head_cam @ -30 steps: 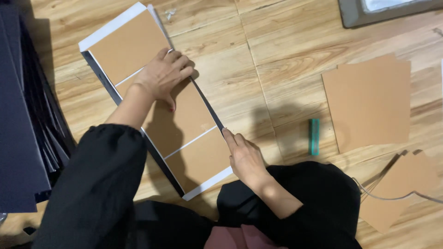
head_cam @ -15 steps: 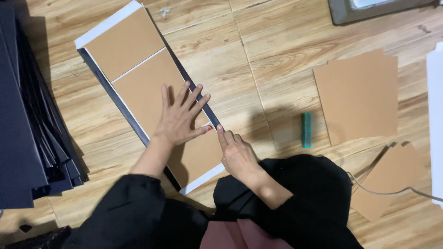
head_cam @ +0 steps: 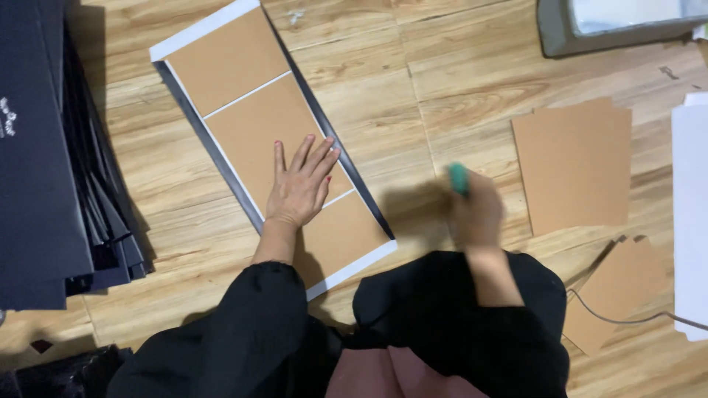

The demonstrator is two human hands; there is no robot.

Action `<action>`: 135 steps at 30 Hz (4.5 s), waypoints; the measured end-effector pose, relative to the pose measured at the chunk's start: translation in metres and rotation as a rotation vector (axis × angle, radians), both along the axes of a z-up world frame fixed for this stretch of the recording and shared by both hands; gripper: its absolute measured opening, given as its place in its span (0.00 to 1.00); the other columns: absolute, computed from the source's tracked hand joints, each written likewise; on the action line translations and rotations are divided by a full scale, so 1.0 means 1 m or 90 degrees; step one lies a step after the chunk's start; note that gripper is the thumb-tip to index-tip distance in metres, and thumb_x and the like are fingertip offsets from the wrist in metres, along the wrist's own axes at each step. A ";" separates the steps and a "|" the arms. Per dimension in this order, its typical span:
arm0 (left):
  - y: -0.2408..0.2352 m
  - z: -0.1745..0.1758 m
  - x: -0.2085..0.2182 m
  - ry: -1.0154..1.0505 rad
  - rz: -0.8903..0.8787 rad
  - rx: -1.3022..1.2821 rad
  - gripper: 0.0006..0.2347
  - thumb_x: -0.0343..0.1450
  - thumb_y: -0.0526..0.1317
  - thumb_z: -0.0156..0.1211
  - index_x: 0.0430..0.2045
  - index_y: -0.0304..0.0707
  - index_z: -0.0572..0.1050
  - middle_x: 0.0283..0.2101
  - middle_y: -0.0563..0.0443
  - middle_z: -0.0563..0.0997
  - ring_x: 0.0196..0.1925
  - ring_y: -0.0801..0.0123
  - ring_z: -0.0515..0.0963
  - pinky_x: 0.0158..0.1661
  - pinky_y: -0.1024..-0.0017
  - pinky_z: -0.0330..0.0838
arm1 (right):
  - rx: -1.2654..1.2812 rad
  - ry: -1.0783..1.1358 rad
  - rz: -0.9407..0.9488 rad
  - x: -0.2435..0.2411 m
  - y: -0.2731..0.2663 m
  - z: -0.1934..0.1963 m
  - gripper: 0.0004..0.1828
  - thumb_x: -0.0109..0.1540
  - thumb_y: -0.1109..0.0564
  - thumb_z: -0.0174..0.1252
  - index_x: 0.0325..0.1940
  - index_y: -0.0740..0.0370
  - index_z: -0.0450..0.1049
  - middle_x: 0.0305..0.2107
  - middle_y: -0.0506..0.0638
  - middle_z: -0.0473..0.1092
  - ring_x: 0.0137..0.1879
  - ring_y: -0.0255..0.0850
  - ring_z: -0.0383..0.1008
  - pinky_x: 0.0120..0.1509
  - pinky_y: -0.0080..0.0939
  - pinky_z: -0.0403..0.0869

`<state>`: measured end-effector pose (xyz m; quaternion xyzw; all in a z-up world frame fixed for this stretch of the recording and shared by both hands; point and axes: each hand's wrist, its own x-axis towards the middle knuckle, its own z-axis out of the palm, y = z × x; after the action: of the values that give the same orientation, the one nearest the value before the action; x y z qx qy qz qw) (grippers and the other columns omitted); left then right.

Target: Assembling cardboard folders by placing panels on an adhesive backing and pressing them down with a tool

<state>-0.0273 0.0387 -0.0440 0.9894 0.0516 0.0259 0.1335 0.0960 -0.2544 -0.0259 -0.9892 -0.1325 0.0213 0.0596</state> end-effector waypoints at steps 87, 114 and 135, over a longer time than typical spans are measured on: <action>0.004 0.005 0.000 -0.014 -0.035 0.121 0.24 0.63 0.44 0.46 0.57 0.53 0.60 0.64 0.61 0.52 0.67 0.64 0.46 0.59 0.40 0.41 | 0.316 0.010 0.404 0.099 0.347 -0.044 0.22 0.62 0.42 0.45 0.28 0.65 0.62 0.20 0.62 0.64 0.25 0.65 0.64 0.26 0.61 0.61; 0.007 0.002 0.001 -0.033 -0.033 0.112 0.23 0.63 0.44 0.47 0.54 0.54 0.62 0.63 0.60 0.56 0.67 0.65 0.49 0.58 0.40 0.43 | 0.258 -0.052 0.653 0.098 0.332 -0.019 0.18 0.51 0.62 0.56 0.44 0.60 0.65 0.34 0.57 0.62 0.37 0.58 0.65 0.33 0.56 0.67; 0.000 -0.012 -0.006 -0.164 0.116 0.030 0.26 0.65 0.37 0.39 0.61 0.47 0.46 0.64 0.47 0.50 0.65 0.54 0.49 0.61 0.45 0.34 | 0.253 0.005 0.583 0.020 0.189 -0.013 0.12 0.54 0.59 0.54 0.42 0.59 0.71 0.26 0.51 0.63 0.35 0.50 0.66 0.38 0.48 0.66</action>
<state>-0.0334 0.0386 -0.0556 0.9720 0.1226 0.1657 0.1132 0.1163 -0.0651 -0.0388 -0.7989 -0.5543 0.0237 0.2322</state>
